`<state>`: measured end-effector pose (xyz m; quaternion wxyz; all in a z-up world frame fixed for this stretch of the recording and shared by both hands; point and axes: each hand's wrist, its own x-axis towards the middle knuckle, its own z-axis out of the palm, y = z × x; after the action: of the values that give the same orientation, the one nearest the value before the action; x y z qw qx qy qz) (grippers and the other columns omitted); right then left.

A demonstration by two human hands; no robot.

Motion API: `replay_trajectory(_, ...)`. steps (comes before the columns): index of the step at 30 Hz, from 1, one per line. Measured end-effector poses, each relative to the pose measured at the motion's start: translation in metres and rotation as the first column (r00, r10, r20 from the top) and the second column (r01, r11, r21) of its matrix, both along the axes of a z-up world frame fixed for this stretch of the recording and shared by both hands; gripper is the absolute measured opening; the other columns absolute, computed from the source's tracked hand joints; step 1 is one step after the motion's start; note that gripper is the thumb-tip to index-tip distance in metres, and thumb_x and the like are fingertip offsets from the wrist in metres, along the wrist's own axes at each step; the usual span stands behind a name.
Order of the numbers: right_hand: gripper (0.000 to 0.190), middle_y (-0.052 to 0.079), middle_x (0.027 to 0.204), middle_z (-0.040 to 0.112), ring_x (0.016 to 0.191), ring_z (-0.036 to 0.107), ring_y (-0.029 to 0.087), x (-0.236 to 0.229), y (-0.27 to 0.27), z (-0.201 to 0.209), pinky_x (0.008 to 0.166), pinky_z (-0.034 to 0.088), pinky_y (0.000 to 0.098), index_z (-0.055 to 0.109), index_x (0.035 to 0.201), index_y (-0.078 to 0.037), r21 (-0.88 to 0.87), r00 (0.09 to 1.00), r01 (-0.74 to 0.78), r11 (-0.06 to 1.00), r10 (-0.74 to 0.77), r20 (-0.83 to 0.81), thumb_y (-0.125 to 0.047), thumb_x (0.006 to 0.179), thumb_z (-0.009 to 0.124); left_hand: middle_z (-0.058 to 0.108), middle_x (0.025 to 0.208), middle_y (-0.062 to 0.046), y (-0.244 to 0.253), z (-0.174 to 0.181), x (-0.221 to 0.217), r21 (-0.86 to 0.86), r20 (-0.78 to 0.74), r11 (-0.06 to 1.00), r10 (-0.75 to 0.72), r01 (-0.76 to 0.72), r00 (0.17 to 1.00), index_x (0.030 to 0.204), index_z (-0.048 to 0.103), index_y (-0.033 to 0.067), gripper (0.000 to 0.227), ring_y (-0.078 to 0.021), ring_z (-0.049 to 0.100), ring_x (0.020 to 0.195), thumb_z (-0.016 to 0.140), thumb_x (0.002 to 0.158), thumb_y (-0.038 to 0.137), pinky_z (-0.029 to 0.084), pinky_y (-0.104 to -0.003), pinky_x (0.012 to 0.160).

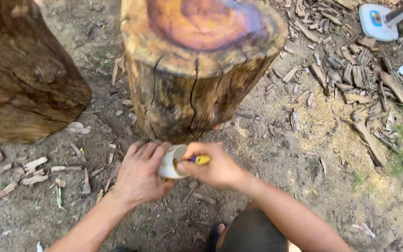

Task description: Applying glue to cracks in wooden stumps and moving bricks in a workshop.

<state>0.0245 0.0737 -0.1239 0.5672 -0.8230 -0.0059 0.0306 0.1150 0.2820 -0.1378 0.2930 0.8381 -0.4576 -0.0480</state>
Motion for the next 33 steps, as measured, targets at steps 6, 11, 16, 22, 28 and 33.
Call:
replay_trajectory(6,0.021,0.007,0.070,0.070,0.054,0.066,0.009,-0.029,-0.019,0.051,0.041,0.053,0.0236,0.070,0.082,-0.003,0.214,0.905,0.348,0.913,-0.387,0.179,-0.014,0.100,0.069,0.065,0.116,-0.013,-0.012,0.041,0.012,0.413,-0.195,0.906,0.182,-0.087,0.964,0.144,0.048,0.0088,0.097,-0.0244,0.067,0.100,0.088,0.063,0.044,0.045,-0.040,0.093)
replay_trajectory(11,0.028,0.008,0.065,0.067,0.051,0.063,0.010,-0.016,-0.036,0.078,0.040,0.047,0.0237,0.070,0.085,0.000,0.072,0.807,0.521,0.851,-0.518,0.281,-0.017,0.107,0.063,0.067,0.117,-0.016,-0.010,0.033,0.019,0.212,-0.115,0.956,0.230,-0.203,0.966,0.136,0.051,0.0031,0.092,-0.0253,0.068,0.101,0.089,0.061,0.040,0.044,-0.042,0.089)
replay_trajectory(16,0.030,0.009,0.072,0.070,0.054,0.065,0.012,-0.019,-0.036,0.088,0.046,0.052,0.0256,0.072,0.097,0.002,0.222,0.749,0.567,0.793,-0.609,0.263,-0.021,0.110,0.057,0.070,0.116,-0.019,0.026,0.043,0.030,0.186,-0.073,0.923,0.355,-0.337,0.932,0.132,0.056,0.0025,0.094,-0.0305,0.069,0.101,0.096,0.056,0.040,0.043,-0.054,0.102)
replay_trajectory(22,0.036,0.013,0.085,0.071,0.071,0.068,0.021,-0.044,-0.031,-0.061,0.059,0.054,0.0332,0.068,0.094,-0.004,-0.024,0.472,0.583,0.812,-0.314,0.824,-0.030,0.109,0.049,0.070,0.125,-0.023,0.077,0.033,0.036,-0.083,-0.112,0.884,0.451,-0.461,0.885,0.139,0.055,-0.0054,0.084,-0.0323,0.072,0.112,0.096,0.074,0.029,0.061,-0.041,0.089)
replay_trajectory(28,0.012,0.020,0.100,0.074,0.089,0.073,0.027,-0.104,-0.014,-0.191,0.077,0.059,0.0367,0.070,0.104,0.004,-0.068,0.630,0.589,0.805,-0.405,0.662,-0.003,0.095,0.068,0.071,0.118,-0.027,0.103,0.018,0.034,-0.034,-0.103,0.891,0.448,-0.453,0.888,0.133,0.059,-0.0078,0.073,-0.0334,0.074,0.104,0.092,0.071,0.012,0.061,-0.041,0.090)
replay_trajectory(33,0.007,0.009,0.080,0.076,0.062,0.072,0.016,-0.106,-0.022,-0.186,0.053,0.055,0.0259,0.073,0.092,0.002,-0.039,0.753,0.469,0.883,-0.376,0.540,-0.005,0.095,0.071,0.069,0.123,-0.024,0.123,-0.016,0.035,-0.021,-0.364,0.841,0.498,-0.541,0.787,0.136,0.057,-0.0069,0.066,-0.0306,0.071,0.109,0.083,0.079,0.014,0.058,-0.040,0.095)
